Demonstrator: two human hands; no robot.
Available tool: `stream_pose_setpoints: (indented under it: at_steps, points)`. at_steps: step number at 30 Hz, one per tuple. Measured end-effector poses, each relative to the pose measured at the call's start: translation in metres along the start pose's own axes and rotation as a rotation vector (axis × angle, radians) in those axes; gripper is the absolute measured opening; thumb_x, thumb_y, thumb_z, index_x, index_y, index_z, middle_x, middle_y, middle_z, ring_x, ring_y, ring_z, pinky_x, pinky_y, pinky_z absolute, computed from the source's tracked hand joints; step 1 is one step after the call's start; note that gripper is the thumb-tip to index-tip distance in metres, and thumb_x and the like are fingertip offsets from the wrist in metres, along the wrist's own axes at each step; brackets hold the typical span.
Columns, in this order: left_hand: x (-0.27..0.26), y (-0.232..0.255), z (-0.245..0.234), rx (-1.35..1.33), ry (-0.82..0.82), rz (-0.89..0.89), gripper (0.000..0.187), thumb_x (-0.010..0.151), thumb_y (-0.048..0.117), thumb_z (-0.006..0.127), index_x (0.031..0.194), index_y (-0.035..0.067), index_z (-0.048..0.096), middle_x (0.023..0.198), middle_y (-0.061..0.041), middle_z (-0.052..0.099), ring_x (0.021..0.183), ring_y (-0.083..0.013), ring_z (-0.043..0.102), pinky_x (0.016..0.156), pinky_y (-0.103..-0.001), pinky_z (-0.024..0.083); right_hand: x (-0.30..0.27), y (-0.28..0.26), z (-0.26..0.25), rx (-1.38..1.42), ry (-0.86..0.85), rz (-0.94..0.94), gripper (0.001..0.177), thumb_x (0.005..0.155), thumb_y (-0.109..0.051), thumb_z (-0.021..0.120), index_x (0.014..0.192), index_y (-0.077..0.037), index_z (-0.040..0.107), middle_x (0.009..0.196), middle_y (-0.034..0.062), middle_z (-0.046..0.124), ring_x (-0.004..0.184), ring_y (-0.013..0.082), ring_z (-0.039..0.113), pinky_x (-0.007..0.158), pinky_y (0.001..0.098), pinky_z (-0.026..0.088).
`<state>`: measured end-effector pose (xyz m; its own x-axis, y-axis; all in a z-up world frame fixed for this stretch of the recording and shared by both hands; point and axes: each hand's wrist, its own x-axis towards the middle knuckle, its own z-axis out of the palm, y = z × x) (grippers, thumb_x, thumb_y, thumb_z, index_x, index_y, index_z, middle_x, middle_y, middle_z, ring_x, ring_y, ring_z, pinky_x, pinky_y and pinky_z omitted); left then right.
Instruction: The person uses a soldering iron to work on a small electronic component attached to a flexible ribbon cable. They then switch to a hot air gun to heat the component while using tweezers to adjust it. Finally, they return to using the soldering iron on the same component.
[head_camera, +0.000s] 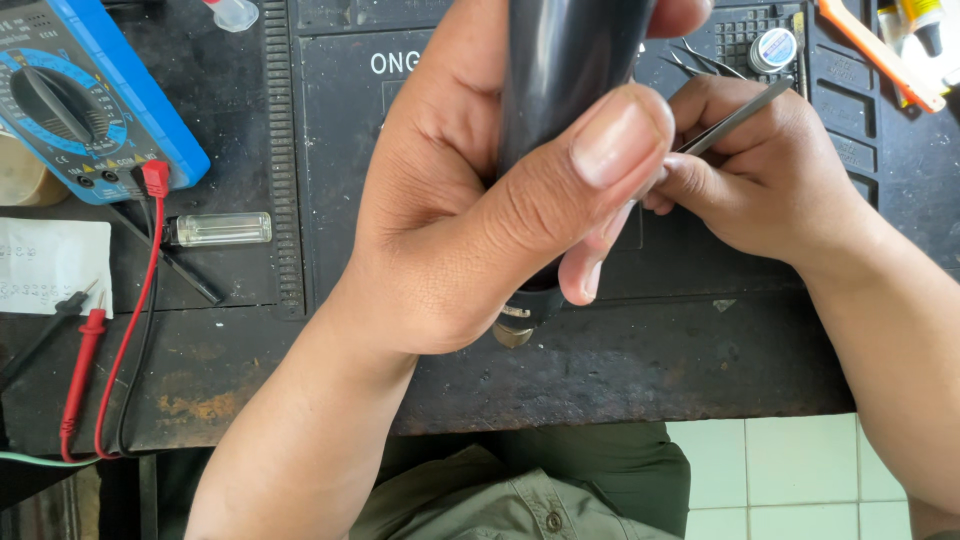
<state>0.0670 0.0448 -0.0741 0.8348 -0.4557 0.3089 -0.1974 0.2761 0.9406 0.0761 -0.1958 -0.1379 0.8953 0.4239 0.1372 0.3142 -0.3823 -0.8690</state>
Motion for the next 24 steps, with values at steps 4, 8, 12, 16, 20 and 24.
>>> stream_pose_setpoints:
  at_steps: [4, 8, 12, 16, 20, 24]
  points:
    - [0.001, -0.002, -0.001, 0.013, 0.002, 0.021, 0.03, 0.1, 0.034, 0.044, 0.108, 0.007, 0.055, 0.069, -0.006, 0.058, 0.061, -0.013, 0.059, 0.065, -0.026, 0.051, 0.001, -0.003, 0.0, 0.003, -0.009, 0.035, 0.029, 0.103, -0.028, 0.058, 0.088, -0.004, 0.054, 0.072, 0.0057, 0.065, 0.068, 0.0119, 0.065, 0.064, 0.0233, 0.048]
    - [0.001, -0.004, 0.0, 0.037, 0.007, 0.05, 0.029, 0.1, 0.034, 0.044, 0.106, 0.008, 0.055, 0.068, -0.006, 0.059, 0.061, -0.0128, 0.06, 0.065, -0.026, 0.051, -0.001, 0.001, -0.003, -0.081, -0.005, 0.006, 0.032, 0.101, -0.031, 0.059, 0.087, -0.003, 0.06, 0.076, 0.0062, 0.066, 0.07, 0.0132, 0.066, 0.064, 0.0253, 0.048]
    - [0.0, -0.004, -0.002, 0.061, 0.005, 0.08, 0.03, 0.1, 0.034, 0.043, 0.103, 0.008, 0.055, 0.068, -0.006, 0.059, 0.062, -0.0127, 0.061, 0.066, -0.026, 0.051, 0.0, -0.002, -0.003, -0.14, -0.022, -0.067, 0.038, 0.1, -0.033, 0.055, 0.084, 0.0, 0.065, 0.074, 0.0074, 0.067, 0.069, 0.0149, 0.064, 0.064, 0.0276, 0.048]
    - [-0.001, -0.006, -0.002, 0.074, 0.002, 0.099, 0.03, 0.1, 0.035, 0.042, 0.101, 0.008, 0.056, 0.068, -0.006, 0.059, 0.062, -0.0126, 0.061, 0.066, -0.026, 0.051, 0.0, 0.001, -0.004, -0.213, -0.015, -0.133, 0.04, 0.101, -0.033, 0.053, 0.081, -0.002, 0.067, 0.073, 0.0051, 0.07, 0.068, 0.0154, 0.068, 0.064, 0.0277, 0.049]
    - [-0.002, -0.008, -0.001, 0.089, -0.007, 0.126, 0.03, 0.1, 0.035, 0.041, 0.098, 0.008, 0.056, 0.067, -0.006, 0.06, 0.063, -0.0125, 0.062, 0.067, -0.026, 0.05, -0.001, -0.001, -0.007, -0.055, -0.014, -0.058, 0.038, 0.102, -0.027, 0.054, 0.082, 0.004, 0.066, 0.075, 0.0111, 0.069, 0.069, 0.0174, 0.067, 0.062, 0.0275, 0.05]
    - [0.0, -0.006, -0.003, 0.095, -0.026, 0.166, 0.031, 0.1, 0.035, 0.04, 0.096, 0.009, 0.056, 0.066, -0.006, 0.06, 0.063, -0.0124, 0.063, 0.067, -0.026, 0.05, -0.008, 0.013, -0.022, 0.27, 0.04, -0.036, 0.035, 0.106, -0.025, 0.051, 0.098, 0.009, 0.054, 0.087, 0.0256, 0.065, 0.071, 0.0292, 0.067, 0.067, 0.0359, 0.059]
